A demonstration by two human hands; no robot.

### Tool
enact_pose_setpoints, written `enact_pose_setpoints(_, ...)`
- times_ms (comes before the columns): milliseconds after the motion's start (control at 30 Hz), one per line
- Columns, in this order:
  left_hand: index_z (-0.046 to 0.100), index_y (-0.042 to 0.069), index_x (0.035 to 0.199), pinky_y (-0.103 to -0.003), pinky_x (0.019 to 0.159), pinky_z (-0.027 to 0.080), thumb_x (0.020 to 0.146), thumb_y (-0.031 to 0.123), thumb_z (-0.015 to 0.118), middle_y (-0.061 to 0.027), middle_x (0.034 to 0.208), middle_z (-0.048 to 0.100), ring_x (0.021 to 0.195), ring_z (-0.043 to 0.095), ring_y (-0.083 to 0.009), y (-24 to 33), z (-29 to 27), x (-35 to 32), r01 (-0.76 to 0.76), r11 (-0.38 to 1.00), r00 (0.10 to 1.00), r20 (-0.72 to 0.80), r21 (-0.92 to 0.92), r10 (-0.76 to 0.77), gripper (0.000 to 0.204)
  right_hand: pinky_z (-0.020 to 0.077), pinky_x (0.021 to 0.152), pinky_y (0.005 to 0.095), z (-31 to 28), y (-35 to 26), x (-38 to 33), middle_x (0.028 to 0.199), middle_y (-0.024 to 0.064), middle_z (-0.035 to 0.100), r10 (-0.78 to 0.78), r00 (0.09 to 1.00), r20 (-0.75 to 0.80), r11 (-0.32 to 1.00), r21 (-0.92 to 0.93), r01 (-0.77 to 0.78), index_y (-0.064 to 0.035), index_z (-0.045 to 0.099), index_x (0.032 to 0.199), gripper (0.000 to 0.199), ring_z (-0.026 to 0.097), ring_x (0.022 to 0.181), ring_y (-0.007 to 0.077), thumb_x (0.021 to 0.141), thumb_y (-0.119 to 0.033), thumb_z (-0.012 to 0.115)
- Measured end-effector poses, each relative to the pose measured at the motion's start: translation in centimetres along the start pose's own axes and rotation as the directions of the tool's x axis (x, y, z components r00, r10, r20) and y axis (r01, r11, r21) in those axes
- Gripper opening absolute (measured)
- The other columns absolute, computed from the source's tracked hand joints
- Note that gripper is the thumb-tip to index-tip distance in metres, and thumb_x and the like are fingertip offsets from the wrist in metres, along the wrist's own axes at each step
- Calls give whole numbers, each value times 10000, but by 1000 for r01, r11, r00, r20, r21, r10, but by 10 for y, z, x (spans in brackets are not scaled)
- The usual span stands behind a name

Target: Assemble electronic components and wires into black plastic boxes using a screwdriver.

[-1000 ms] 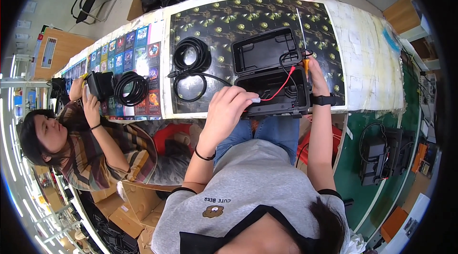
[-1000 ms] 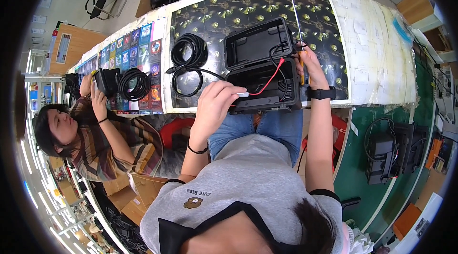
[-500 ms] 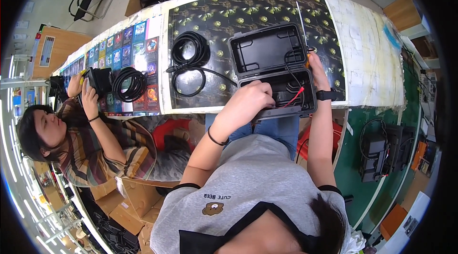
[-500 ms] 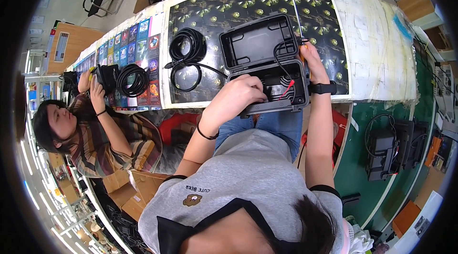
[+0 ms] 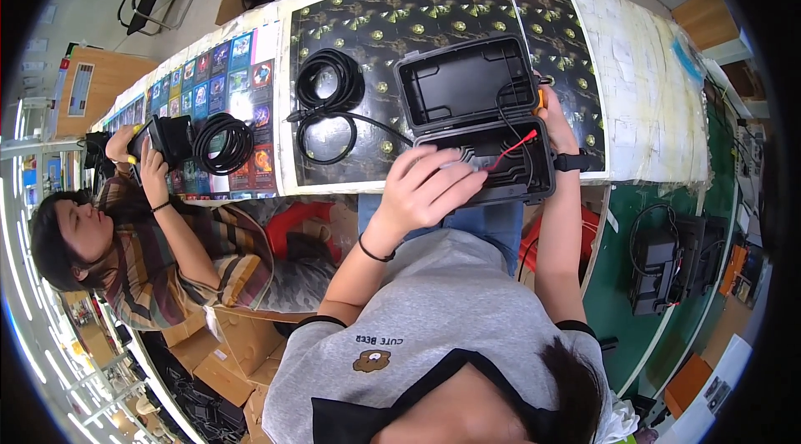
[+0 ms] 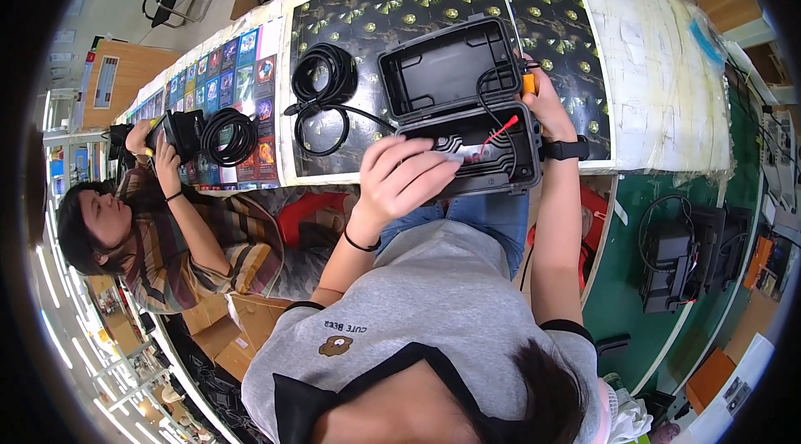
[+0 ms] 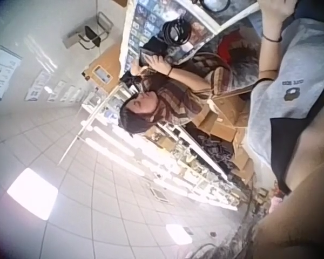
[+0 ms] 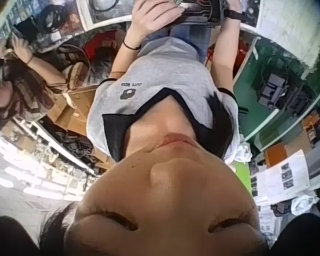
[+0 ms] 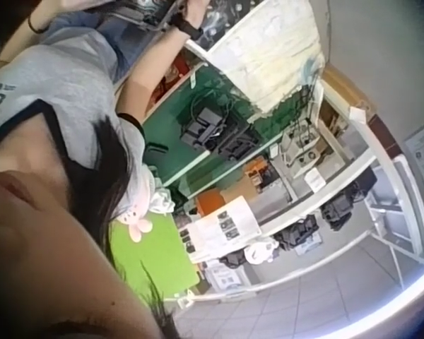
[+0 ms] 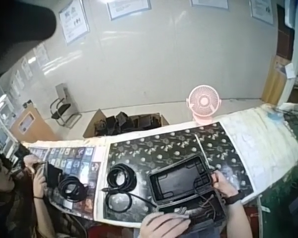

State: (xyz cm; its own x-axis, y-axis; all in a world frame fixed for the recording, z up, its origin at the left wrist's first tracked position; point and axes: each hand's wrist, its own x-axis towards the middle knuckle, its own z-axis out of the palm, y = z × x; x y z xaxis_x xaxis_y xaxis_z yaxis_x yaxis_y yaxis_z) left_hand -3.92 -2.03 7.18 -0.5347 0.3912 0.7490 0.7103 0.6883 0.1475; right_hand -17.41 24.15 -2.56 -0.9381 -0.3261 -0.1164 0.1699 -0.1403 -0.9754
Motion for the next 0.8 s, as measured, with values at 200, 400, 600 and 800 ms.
enact_pose_setpoints(200,760,223,950,-300,769,444,829,390,675,78,880,649,805,590,-122,8,-10,-38,-35,994,998,-39,108,39,223,429,703,180,8,-5,1,1032,-57,572,-79,997,-12,997,-3,79,-42,406,1472,1188,513,802,34,595,-720,831)
enact_pose_setpoints(400,711,229,972,-314,797,432,822,473,704,55,880,618,836,595,-136,9,-11,-47,130,961,991,6,244,-136,287,408,645,173,3,-1,0,929,-72,565,-57,998,22,998,-21,57,-63,418,1460,1217,507,772,24,552,-772,810)
enact_pose_setpoints(600,710,204,1022,-336,841,415,842,482,673,40,909,641,912,613,-143,12,-16,-47,141,931,985,44,337,-166,334,389,505,162,-1,1,1,844,-46,559,-43,998,42,998,-43,45,-69,431,1413,1194,514,658,19,537,-802,781)
enact_pose_setpoints(800,648,138,1272,-365,931,392,867,352,624,0,988,660,1011,599,-161,13,-18,-40,200,967,912,332,156,-242,459,414,521,166,1,2,0,858,-39,556,-50,998,24,998,29,49,-66,433,1405,1189,522,670,25,544,-812,772)
